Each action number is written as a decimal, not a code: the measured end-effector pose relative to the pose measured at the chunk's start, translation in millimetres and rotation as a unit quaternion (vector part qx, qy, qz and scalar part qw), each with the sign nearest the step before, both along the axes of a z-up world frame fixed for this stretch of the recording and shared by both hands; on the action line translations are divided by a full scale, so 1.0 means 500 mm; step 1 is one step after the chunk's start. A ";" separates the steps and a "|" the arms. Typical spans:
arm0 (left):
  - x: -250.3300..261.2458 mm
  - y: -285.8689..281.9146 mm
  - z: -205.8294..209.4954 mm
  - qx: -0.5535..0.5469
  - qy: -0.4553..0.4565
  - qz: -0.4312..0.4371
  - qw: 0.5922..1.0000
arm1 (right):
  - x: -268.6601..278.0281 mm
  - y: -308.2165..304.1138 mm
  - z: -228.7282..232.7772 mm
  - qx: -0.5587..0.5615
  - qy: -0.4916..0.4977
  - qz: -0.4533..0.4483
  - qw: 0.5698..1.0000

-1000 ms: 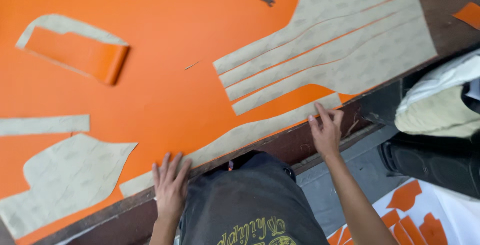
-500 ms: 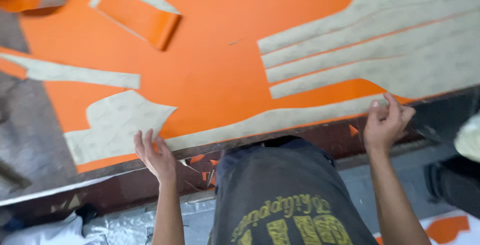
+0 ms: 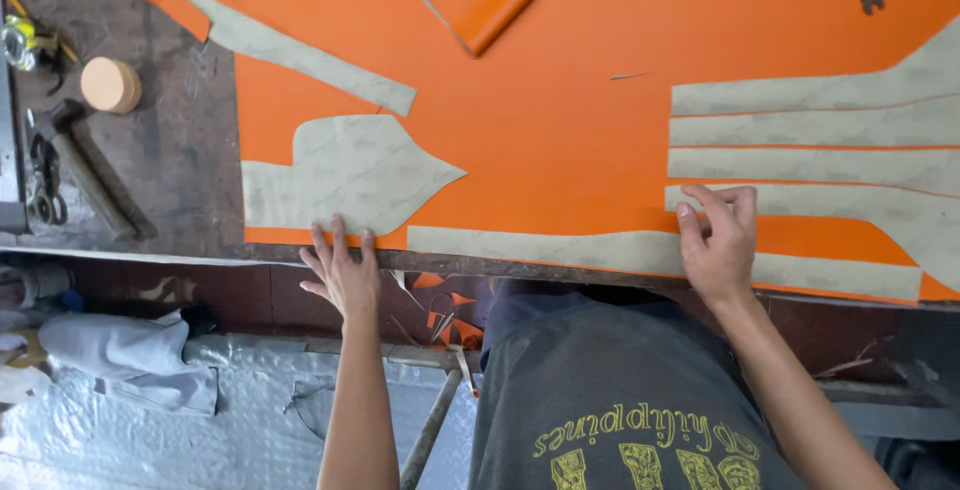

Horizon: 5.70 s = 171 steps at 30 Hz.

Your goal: The person prepares upholstery pieces by picking up, folding, and arranging orange synthetic leather fabric and light-colored backing material on a workshop table.

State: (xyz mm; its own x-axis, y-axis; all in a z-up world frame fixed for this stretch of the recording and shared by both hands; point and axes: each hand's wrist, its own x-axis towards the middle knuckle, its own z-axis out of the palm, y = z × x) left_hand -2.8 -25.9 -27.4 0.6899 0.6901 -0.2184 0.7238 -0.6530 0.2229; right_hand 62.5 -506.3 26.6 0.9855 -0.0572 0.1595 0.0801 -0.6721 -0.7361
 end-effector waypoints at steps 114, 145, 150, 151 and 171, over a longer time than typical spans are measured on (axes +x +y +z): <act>0.131 0.106 0.026 -0.071 -0.059 -0.166 0.982 | 0.099 0.568 -0.102 0.020 0.117 0.054 0.992; 0.501 0.094 -0.022 -0.026 -0.184 -0.273 0.944 | 0.067 0.465 -0.228 0.410 0.299 -0.068 0.859; 0.438 0.096 -0.119 0.064 -0.184 -0.310 0.931 | 0.014 0.411 -0.297 0.312 0.211 -0.100 0.921; 0.435 0.099 -0.121 0.056 -0.184 -0.311 0.931 | 0.012 0.398 -0.306 0.266 0.180 -0.087 0.943; 0.423 0.101 -0.008 -0.050 -0.168 -0.308 0.935 | 0.041 0.381 -0.203 0.148 0.289 -0.141 0.935</act>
